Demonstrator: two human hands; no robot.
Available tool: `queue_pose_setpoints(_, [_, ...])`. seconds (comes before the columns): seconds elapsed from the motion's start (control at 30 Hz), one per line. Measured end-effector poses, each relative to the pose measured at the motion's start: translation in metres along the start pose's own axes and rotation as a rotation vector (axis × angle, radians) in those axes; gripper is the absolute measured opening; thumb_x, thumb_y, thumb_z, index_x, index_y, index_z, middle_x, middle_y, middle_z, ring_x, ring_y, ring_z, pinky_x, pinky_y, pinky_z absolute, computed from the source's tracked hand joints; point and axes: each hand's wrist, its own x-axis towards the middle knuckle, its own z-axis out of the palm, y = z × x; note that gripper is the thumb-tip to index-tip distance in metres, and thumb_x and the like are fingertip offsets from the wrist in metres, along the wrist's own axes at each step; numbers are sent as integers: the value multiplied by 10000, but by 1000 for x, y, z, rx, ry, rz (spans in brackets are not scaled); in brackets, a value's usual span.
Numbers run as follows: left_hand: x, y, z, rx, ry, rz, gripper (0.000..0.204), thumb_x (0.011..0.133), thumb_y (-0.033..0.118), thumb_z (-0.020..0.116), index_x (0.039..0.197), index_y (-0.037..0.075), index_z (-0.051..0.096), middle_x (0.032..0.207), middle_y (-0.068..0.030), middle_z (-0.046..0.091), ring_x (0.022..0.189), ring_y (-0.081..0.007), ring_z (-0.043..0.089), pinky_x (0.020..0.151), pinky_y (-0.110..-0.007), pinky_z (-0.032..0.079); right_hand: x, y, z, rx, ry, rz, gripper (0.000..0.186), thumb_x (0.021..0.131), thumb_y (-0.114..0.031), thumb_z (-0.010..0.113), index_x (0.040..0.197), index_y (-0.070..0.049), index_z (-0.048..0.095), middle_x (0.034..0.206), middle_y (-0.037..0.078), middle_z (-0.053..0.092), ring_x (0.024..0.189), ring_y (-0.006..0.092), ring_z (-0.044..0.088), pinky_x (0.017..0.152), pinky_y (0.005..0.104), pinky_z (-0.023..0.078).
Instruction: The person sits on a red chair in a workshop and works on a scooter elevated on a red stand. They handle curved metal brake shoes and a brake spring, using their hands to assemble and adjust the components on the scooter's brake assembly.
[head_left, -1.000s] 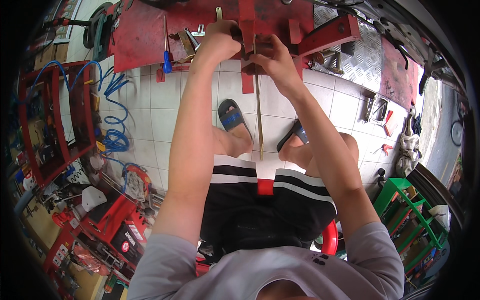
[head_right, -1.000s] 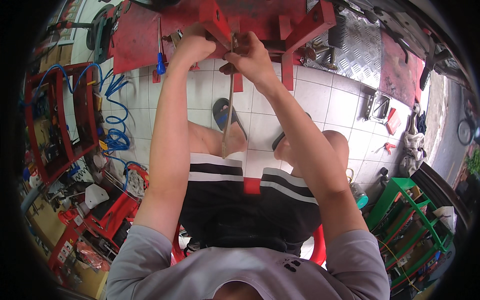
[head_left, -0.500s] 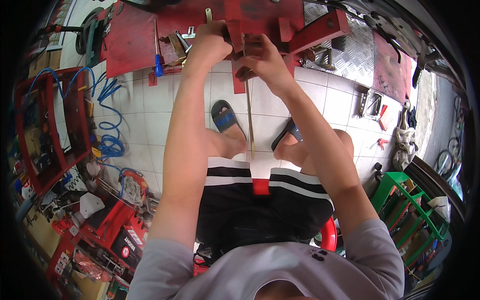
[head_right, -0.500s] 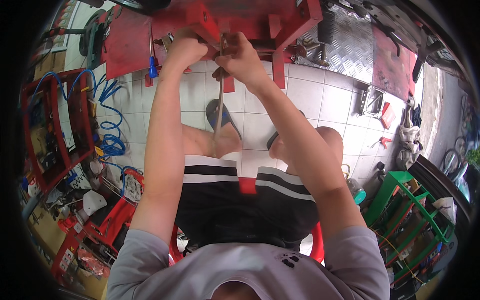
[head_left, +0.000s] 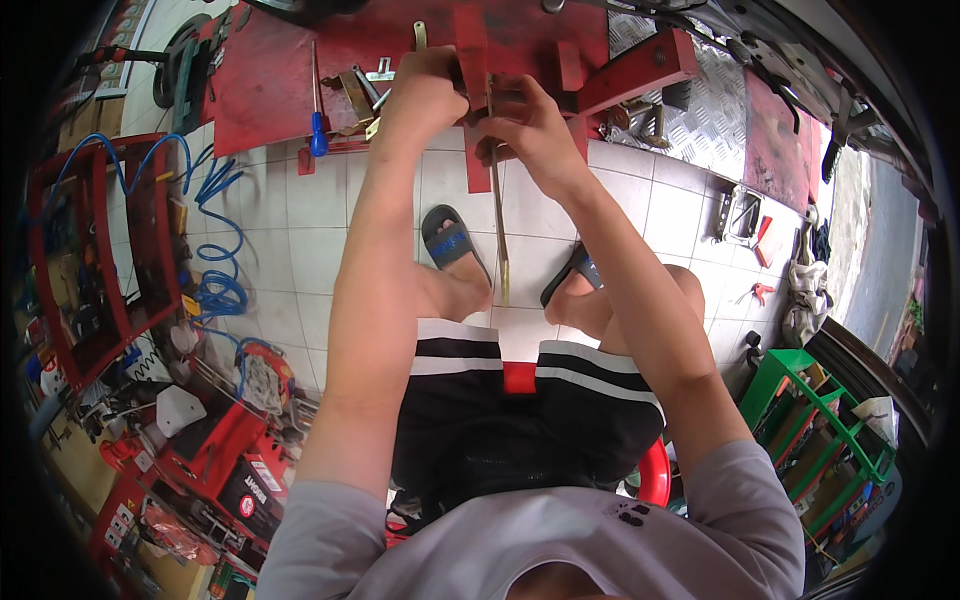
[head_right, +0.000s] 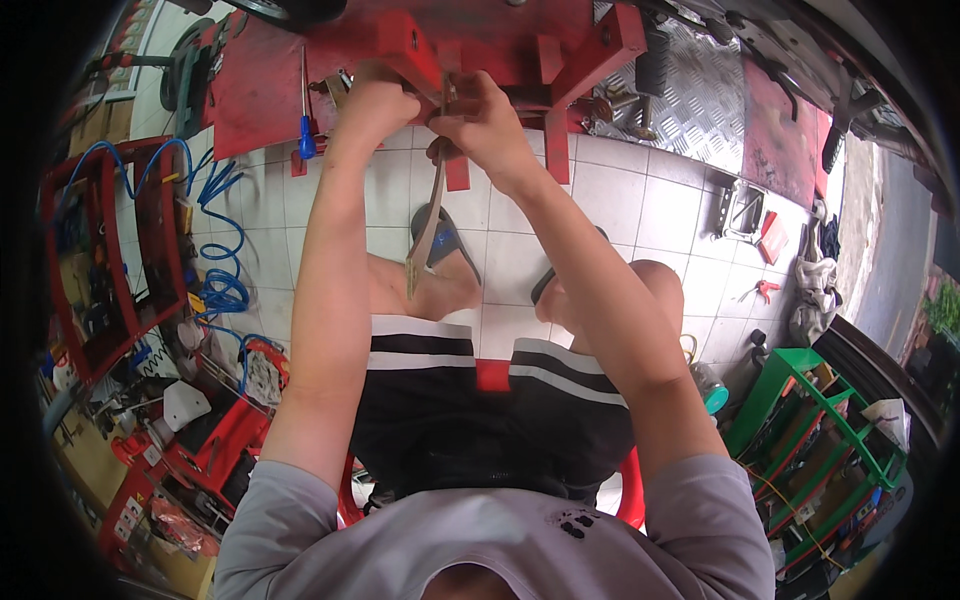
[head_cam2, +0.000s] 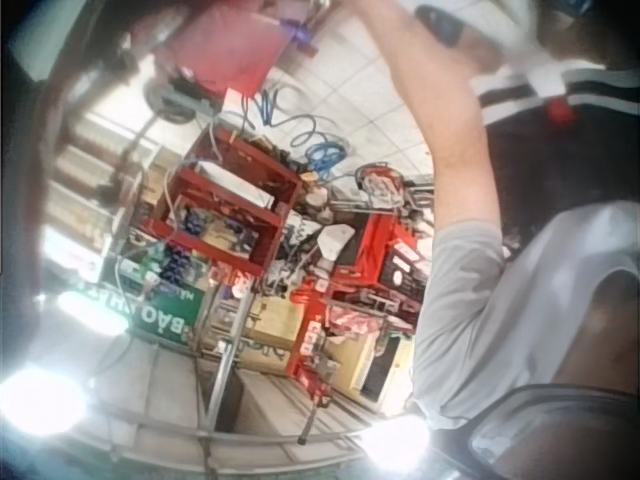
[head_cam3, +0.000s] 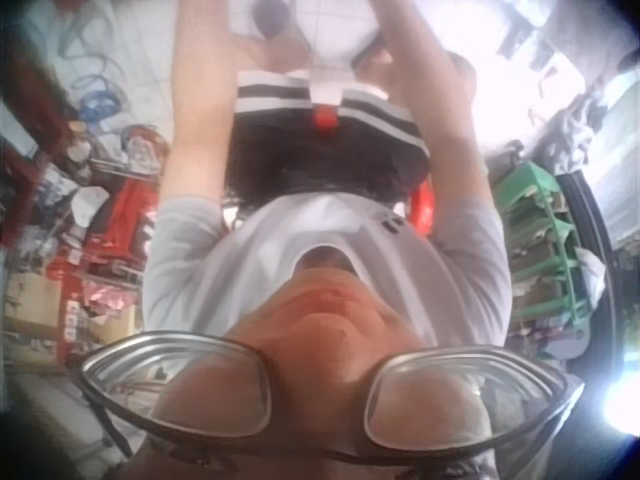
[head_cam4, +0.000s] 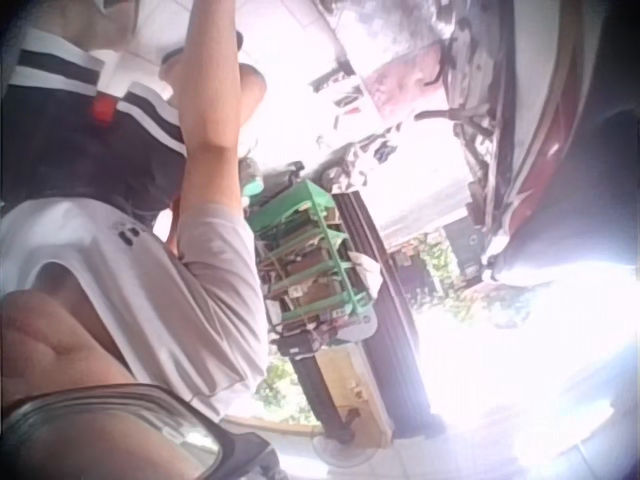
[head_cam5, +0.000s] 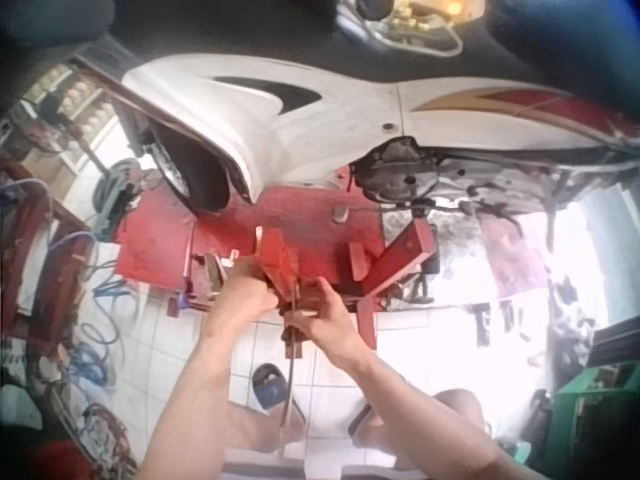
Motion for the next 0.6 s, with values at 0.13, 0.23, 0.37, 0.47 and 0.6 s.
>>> queue_pose_setpoints(0.13, [-1, 0, 2, -48, 14, 7, 230, 689, -63, 628, 892, 24, 690, 796, -129, 701, 720, -265, 698, 607, -349, 565, 2, 5, -1, -45, 15, -6, 511, 834, 3, 598, 1285, 22, 359, 1064, 166, 631, 702, 211, 660, 611, 340, 578])
queue_pose_setpoints(0.23, [-2, 3, 4, 39, 50, 43, 214, 689, -58, 628, 878, 23, 685, 791, -133, 696, 719, -271, 697, 606, -351, 564, 4, 9, -2, -124, 20, 3, 498, 840, 8, 584, 1279, 11, 350, 1079, 169, 621, 705, 214, 659, 605, 339, 583])
queue_pose_setpoints(0.37, [-1, 7, 3, 64, 18, -22, 203, 693, -49, 622, 877, 16, 679, 809, -151, 692, 747, -306, 687, 637, -362, 557, 6, 14, -4, -183, 26, -12, 492, 843, 10, 576, 1273, -30, 339, 1110, 165, 605, 727, 210, 659, 606, 337, 587])
queue_pose_setpoints(0.47, [0, 4, 1, 130, 31, -22, 197, 700, -43, 612, 879, 9, 674, 836, -163, 691, 786, -332, 679, 679, -379, 545, 5, 13, -2, -195, 24, 10, 505, 840, 12, 577, 1277, -56, 332, 1130, 153, 597, 768, 204, 658, 618, 335, 587])
queue_pose_setpoints(0.6, [2, -4, -2, 78, 26, -36, 199, 712, -31, 600, 893, 2, 676, 868, -171, 693, 831, -344, 672, 723, -395, 528, 6, 18, -3, -210, 29, -30, 534, 807, 12, 567, 1273, -63, 316, 1108, 163, 613, 748, 207, 673, 613, 325, 562])
